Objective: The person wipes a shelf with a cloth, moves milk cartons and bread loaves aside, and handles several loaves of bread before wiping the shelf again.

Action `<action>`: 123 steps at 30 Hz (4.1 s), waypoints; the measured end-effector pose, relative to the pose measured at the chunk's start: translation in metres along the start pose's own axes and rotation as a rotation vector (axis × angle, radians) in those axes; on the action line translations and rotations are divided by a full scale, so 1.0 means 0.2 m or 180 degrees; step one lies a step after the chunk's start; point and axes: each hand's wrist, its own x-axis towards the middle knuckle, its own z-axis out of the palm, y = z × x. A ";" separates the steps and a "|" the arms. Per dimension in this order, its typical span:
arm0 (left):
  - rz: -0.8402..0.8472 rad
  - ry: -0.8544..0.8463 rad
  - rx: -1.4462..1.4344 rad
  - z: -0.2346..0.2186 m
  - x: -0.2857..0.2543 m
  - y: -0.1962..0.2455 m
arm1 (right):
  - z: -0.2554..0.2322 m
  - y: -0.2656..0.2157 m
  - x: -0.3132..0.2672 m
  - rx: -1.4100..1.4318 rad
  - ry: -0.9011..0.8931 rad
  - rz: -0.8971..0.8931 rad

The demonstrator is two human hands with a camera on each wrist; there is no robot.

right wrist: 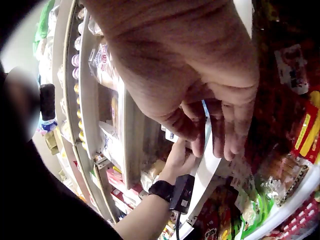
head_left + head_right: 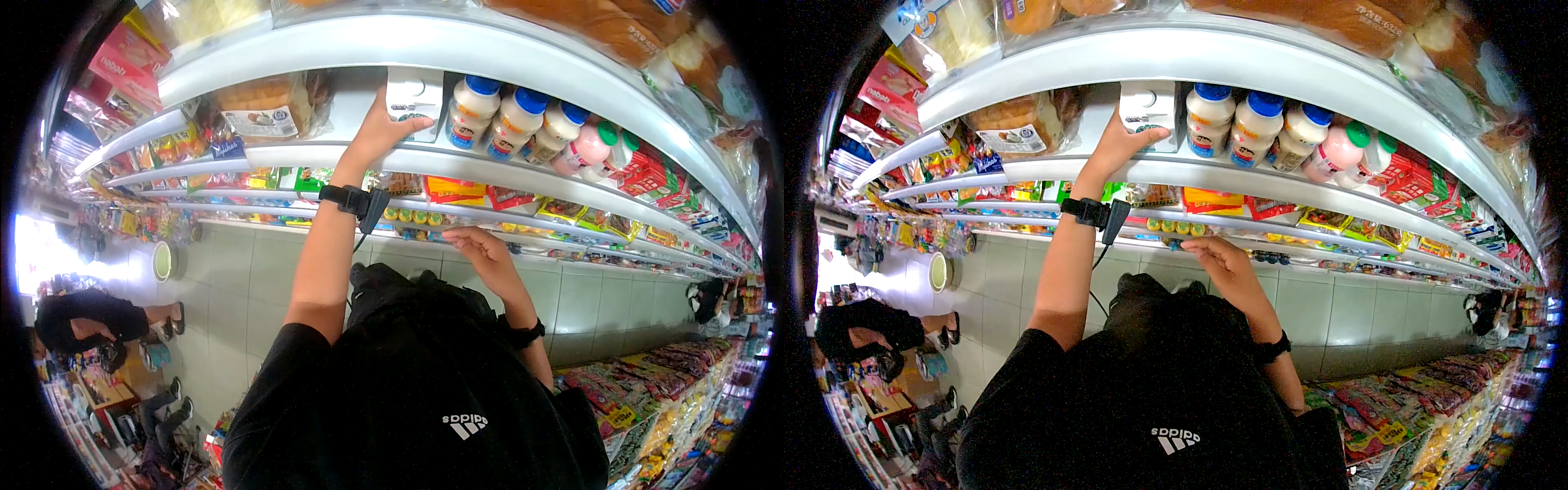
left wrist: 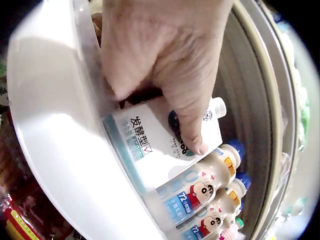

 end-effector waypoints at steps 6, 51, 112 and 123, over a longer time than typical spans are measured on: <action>-0.0016 -0.0355 -0.0099 -0.02 -0.01 0.00 | 0.02 -0.01 0.01 -0.0124 -0.0091 -0.0061; 0.0429 0.1793 0.0704 -1.03 -0.77 0.02 | 0.69 -0.37 0.82 -0.0331 -0.0063 -0.0371; 0.1895 0.1965 0.3809 -0.57 -1.10 0.65 | 0.36 -0.49 0.66 -0.1119 -0.0635 -0.3778; 0.1518 0.2482 0.4311 -0.32 -1.21 0.74 | 0.44 -0.34 0.72 -0.0424 -0.0382 -0.4018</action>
